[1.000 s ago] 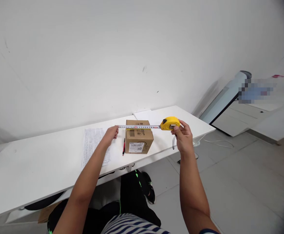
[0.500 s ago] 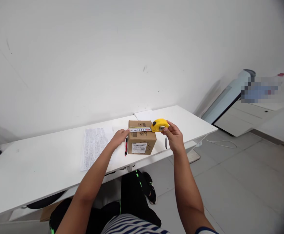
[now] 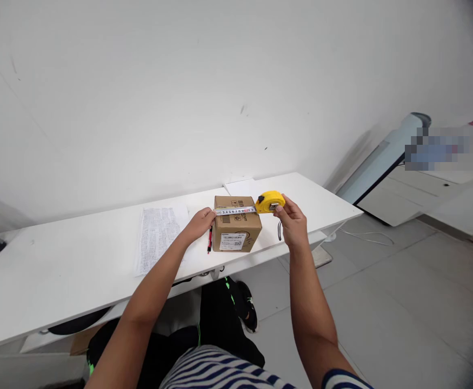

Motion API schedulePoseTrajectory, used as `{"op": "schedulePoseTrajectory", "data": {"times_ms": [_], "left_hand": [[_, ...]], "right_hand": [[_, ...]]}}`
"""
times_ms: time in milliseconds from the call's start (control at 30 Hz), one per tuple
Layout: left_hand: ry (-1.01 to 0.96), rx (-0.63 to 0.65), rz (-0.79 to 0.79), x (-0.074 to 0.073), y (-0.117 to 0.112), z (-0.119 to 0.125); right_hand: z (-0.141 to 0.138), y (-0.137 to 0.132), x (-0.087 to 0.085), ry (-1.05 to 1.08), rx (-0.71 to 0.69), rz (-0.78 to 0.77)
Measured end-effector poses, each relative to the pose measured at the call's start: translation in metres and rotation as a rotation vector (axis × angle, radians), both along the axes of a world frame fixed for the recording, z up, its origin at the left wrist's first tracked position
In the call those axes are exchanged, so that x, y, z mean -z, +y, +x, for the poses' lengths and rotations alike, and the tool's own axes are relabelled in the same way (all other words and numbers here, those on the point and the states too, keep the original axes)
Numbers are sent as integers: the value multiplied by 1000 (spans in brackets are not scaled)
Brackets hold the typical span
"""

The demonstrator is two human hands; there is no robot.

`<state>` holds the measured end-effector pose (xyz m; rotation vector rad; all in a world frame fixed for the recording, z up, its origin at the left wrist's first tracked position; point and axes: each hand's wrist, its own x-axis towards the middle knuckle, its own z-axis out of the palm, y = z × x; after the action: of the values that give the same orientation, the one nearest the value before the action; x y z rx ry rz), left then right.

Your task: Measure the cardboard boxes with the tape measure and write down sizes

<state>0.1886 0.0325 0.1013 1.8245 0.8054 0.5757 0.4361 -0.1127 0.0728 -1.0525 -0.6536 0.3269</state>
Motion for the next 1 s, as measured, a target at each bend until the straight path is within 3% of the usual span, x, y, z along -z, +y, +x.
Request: {"op": "schedulePoseTrajectory", "data": {"times_ms": [133, 233, 300, 433, 567, 700, 833, 900, 1000], "left_hand": [[-126, 26, -60, -22, -31, -17], [-245, 32, -105, -32, -58, -33], [-297, 27, -134, -32, -69, -44], [-409, 30, -372, -23, -76, -71], [-590, -120, -552, -5, -69, -105], [-484, -324, -597, 31, -39, -131], [-218, -589, -353, 69, -2, -139], [-115, -656, -202, 81, 9, -138], [-3, -652, -40, 90, 14, -138]], "right_hand": [[-32, -12, -28, -84, -64, 89], [-73, -20, -38, -243, -212, 82], [-102, -20, -40, -426, -301, 71], [-149, -4, -39, -784, -282, 48], [-181, 24, -19, -1001, -345, 37], [-199, 42, 29, -945, -327, -143], [-193, 54, 70, -876, -152, -471], [-183, 62, 77, -934, -54, -626], [-170, 77, 73, -979, 32, -905]]}}
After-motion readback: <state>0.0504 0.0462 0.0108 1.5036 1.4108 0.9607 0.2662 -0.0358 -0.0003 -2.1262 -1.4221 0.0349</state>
